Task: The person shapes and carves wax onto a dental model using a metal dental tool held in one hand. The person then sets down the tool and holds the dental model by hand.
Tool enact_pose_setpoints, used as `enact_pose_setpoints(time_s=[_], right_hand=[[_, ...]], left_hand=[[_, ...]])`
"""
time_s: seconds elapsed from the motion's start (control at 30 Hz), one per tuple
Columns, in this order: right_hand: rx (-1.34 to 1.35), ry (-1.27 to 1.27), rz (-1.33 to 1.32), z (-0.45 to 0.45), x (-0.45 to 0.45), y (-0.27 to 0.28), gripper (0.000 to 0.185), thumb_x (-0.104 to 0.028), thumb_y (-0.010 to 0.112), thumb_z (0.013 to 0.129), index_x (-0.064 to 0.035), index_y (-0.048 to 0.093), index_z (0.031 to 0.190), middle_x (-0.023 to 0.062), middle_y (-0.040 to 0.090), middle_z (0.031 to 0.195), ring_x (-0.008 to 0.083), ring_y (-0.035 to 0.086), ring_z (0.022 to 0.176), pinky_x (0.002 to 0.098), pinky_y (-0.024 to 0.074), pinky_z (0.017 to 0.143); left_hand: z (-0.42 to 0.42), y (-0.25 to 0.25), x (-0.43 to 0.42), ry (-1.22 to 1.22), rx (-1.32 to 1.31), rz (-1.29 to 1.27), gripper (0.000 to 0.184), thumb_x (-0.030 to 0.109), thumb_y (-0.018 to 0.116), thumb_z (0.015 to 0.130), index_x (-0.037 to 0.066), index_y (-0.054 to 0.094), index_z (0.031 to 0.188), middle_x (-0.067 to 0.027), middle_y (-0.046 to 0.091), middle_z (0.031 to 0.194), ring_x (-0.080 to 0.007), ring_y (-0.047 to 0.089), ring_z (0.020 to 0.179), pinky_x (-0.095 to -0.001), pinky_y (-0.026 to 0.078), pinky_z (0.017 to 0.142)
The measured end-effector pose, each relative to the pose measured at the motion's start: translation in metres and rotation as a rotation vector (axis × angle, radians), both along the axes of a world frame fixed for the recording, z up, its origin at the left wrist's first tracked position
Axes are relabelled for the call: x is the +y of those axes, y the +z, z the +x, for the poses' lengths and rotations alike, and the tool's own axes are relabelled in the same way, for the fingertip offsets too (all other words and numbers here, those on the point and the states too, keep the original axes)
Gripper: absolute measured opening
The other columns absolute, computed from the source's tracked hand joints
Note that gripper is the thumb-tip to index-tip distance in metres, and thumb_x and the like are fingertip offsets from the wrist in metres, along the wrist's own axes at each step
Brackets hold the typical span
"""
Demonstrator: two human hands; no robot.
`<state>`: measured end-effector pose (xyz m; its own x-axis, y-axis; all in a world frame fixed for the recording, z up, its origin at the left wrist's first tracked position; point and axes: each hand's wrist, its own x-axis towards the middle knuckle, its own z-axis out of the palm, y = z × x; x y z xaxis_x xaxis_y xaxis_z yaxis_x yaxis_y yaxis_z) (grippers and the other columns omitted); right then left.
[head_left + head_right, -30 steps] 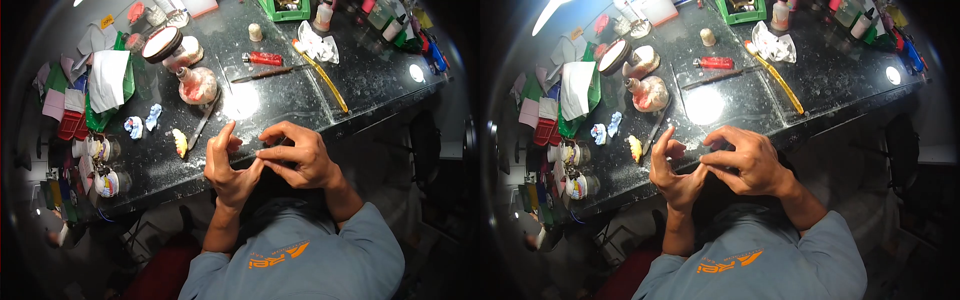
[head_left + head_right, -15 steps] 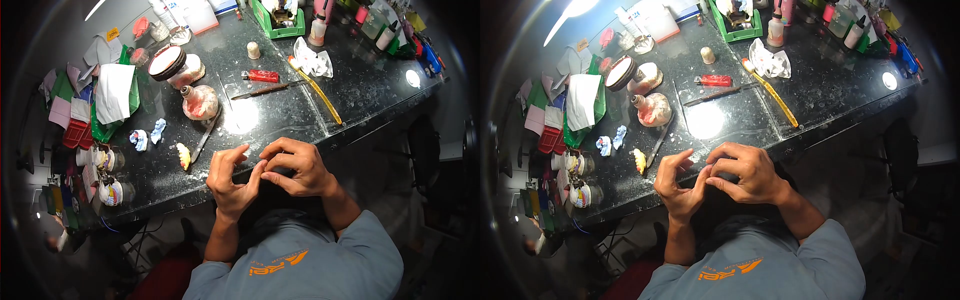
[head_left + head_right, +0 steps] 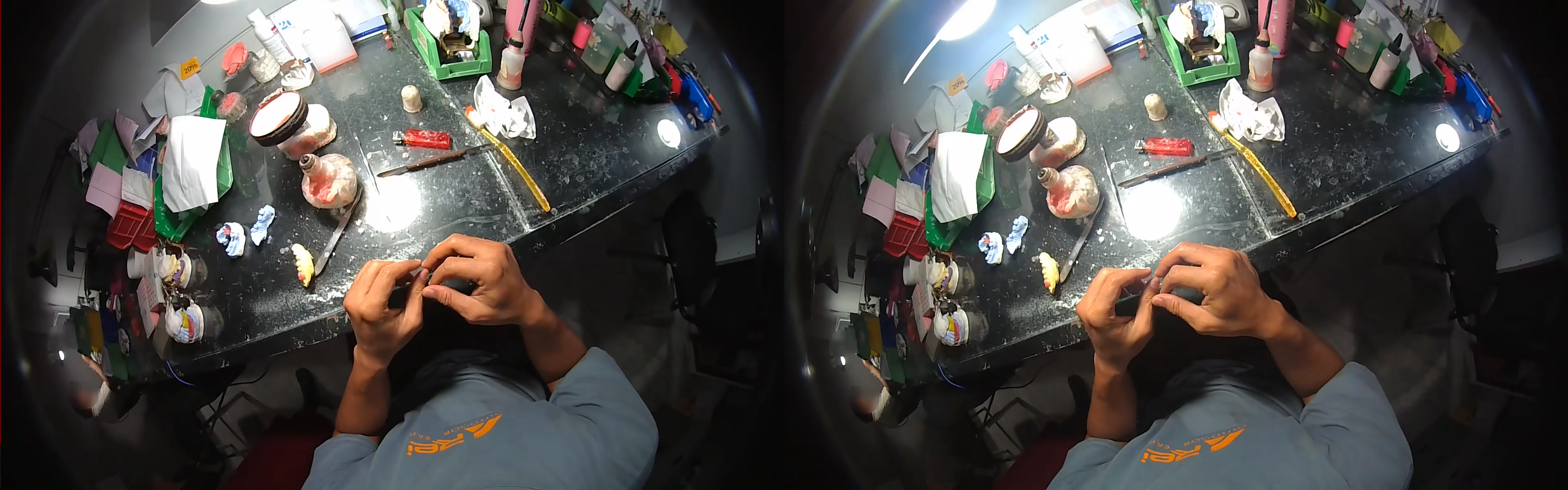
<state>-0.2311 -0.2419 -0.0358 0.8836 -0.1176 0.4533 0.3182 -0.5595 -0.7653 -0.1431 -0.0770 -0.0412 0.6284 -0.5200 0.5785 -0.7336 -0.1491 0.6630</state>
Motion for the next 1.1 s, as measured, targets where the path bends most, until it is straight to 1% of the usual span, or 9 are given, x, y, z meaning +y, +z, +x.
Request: enact_pose_setpoints(time_s=[0.2,0.37,0.6,0.7,0.8,0.9,0.93,1.03,1.1], right_hand=[[0.021,-0.034,0.037,0.000,0.001,-0.001,0.012,-0.018,0.079,0.081,-0.0079,0.072,0.082,0.0042,0.071,0.092,0.0223,0.070,0.077,0.0325,0.0548,0.066],[0.031,-0.112,0.048,0.004,0.006,0.000,0.013,-0.017,0.078,0.082,-0.0073,0.070,0.078,0.0051,0.071,0.088,0.0227,0.070,0.075,0.0332,0.0534,0.064],[0.019,-0.098,0.026,0.005,0.007,0.000,0.012,-0.014,0.077,0.083,-0.0049,0.071,0.079,0.0066,0.071,0.087,0.0214,0.071,0.076,0.0320,0.0535,0.064],[0.098,0.025,0.127,0.006,-0.002,0.014,0.014,-0.014,0.077,0.085,-0.0018,0.071,0.081,0.0098,0.071,0.086,0.0200,0.071,0.075,0.0328,0.0541,0.064],[0.371,0.069,0.089,0.015,-0.016,0.047,0.015,-0.014,0.076,0.086,0.0009,0.071,0.084,0.0126,0.071,0.085,0.0197,0.071,0.073,0.0338,0.0545,0.063],[0.277,0.108,-0.209,0.046,-0.041,0.064,0.017,-0.017,0.074,0.083,-0.0002,0.072,0.086,0.0172,0.070,0.079,0.0308,0.071,0.073,0.0390,0.0561,0.069],[0.251,0.099,-0.299,0.059,-0.049,0.069,0.017,-0.017,0.074,0.081,-0.0004,0.072,0.086,0.0185,0.070,0.079,0.0340,0.071,0.075,0.0410,0.0562,0.072],[0.282,-0.045,-0.436,0.105,-0.073,0.075,0.013,-0.013,0.074,0.080,-0.0008,0.071,0.084,0.0167,0.071,0.080,0.0316,0.070,0.075,0.0405,0.0540,0.069],[0.340,-0.155,-0.469,0.135,-0.084,0.078,0.009,-0.010,0.071,0.081,-0.0012,0.071,0.085,0.0174,0.072,0.082,0.0318,0.071,0.079,0.0412,0.0544,0.071]], left_hand=[[-0.003,0.005,0.001,0.039,0.007,-0.019,0.023,-0.004,0.078,0.074,0.002,0.070,0.095,-0.0079,0.065,0.075,-0.0160,0.059,0.061,-0.0260,0.047,0.057],[-0.004,0.002,0.004,0.062,0.074,-0.171,0.024,-0.005,0.079,0.074,0.002,0.070,0.095,-0.0086,0.065,0.076,-0.0144,0.061,0.062,-0.0250,0.047,0.058],[-0.003,0.004,0.007,0.039,0.005,-0.148,0.025,-0.004,0.080,0.073,0.002,0.070,0.096,-0.0088,0.067,0.078,-0.0144,0.063,0.063,-0.0253,0.048,0.056],[-0.003,-0.002,0.013,-0.041,0.033,-0.277,0.022,-0.007,0.077,0.074,0.000,0.068,0.092,-0.0104,0.066,0.079,-0.0167,0.062,0.067,-0.0271,0.049,0.062],[-0.011,0.000,0.027,-0.055,0.022,-0.364,0.020,-0.008,0.075,0.074,-0.001,0.065,0.090,-0.0101,0.063,0.080,-0.0191,0.060,0.071,-0.0290,0.048,0.066],[-0.010,0.006,0.041,-0.031,-0.084,-0.362,0.020,-0.003,0.077,0.076,0.001,0.063,0.089,-0.0088,0.061,0.080,-0.0193,0.058,0.071,-0.0299,0.047,0.067],[-0.004,0.009,0.046,0.015,-0.146,-0.376,0.018,0.008,0.076,0.081,0.002,0.062,0.088,-0.0077,0.060,0.079,-0.0194,0.057,0.071,-0.0308,0.046,0.066],[0.045,0.039,0.055,0.084,-0.362,-0.487,0.008,0.008,0.069,0.083,0.001,0.064,0.084,-0.0068,0.060,0.076,-0.0212,0.058,0.067,-0.0319,0.046,0.062],[0.101,0.055,0.060,0.125,-0.440,-0.473,0.011,0.010,0.062,0.088,-0.001,0.063,0.085,-0.0069,0.059,0.076,-0.0198,0.057,0.067,-0.0310,0.045,0.062]])
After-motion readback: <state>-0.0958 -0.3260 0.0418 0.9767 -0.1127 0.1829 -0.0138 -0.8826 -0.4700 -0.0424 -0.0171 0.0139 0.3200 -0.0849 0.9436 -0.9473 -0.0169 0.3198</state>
